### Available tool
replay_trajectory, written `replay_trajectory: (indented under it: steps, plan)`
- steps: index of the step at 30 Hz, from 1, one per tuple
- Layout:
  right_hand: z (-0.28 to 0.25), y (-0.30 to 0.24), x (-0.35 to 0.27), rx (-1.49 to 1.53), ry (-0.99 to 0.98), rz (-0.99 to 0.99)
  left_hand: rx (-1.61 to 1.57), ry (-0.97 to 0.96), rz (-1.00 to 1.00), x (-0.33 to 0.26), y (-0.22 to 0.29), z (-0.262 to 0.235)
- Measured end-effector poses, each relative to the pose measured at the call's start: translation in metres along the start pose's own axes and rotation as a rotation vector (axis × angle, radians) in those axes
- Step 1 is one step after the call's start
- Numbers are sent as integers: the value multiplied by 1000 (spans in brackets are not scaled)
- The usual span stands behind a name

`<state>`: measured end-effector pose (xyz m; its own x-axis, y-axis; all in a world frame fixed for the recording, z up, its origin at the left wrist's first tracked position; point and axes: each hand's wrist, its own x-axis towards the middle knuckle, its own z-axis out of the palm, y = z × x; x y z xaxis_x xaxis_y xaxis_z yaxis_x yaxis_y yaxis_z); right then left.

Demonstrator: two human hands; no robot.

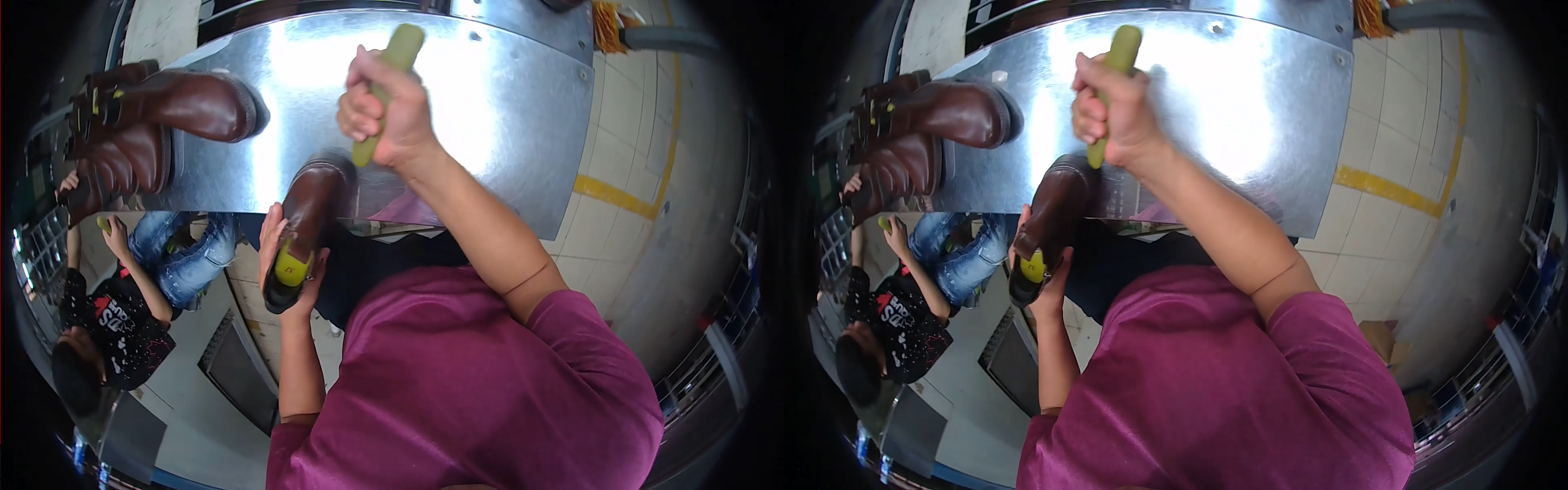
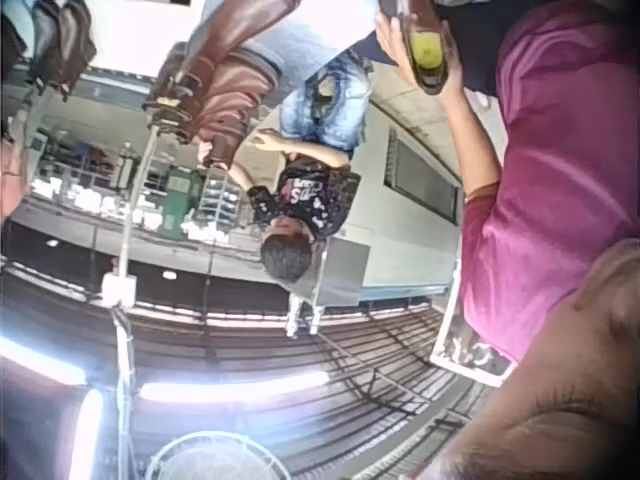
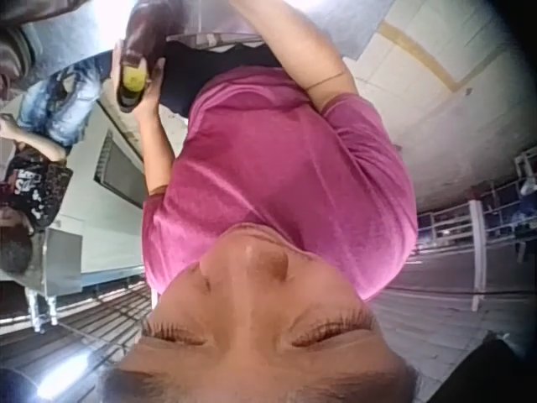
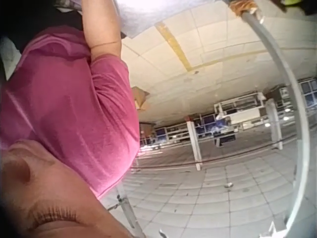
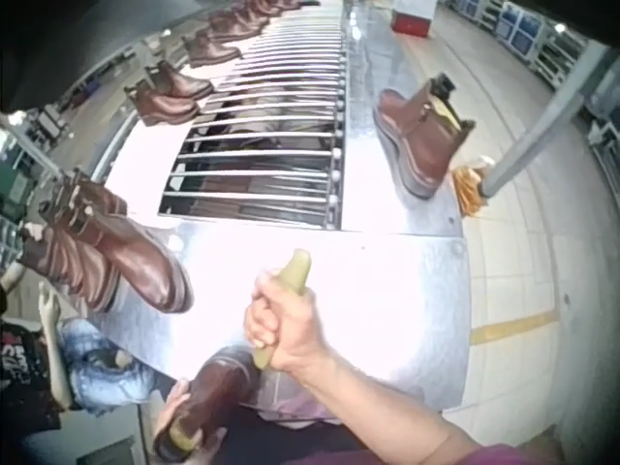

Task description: Brushing and cleaning leather boots on a factory conveyor belt.

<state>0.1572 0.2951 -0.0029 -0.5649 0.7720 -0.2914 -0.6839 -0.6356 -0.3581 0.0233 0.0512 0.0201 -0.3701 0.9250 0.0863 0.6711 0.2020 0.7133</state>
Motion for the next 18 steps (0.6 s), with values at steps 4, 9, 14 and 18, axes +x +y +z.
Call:
replay_trajectory:
  steps: [4, 9, 14, 18]
  plan:
    - [-1, 15, 2, -11, -7, 30, -225, 11, -126, -4, -3, 2]
    - [-7, 30, 15, 70, 36, 114, -191, -3, -153, 1, -11, 3]
    - [30, 42, 4, -129, 77, 7, -9, 38, 38, 0, -12, 4]
    - [26, 54, 23, -344, -114, -80, -145, 63, -77, 13, -11, 2]
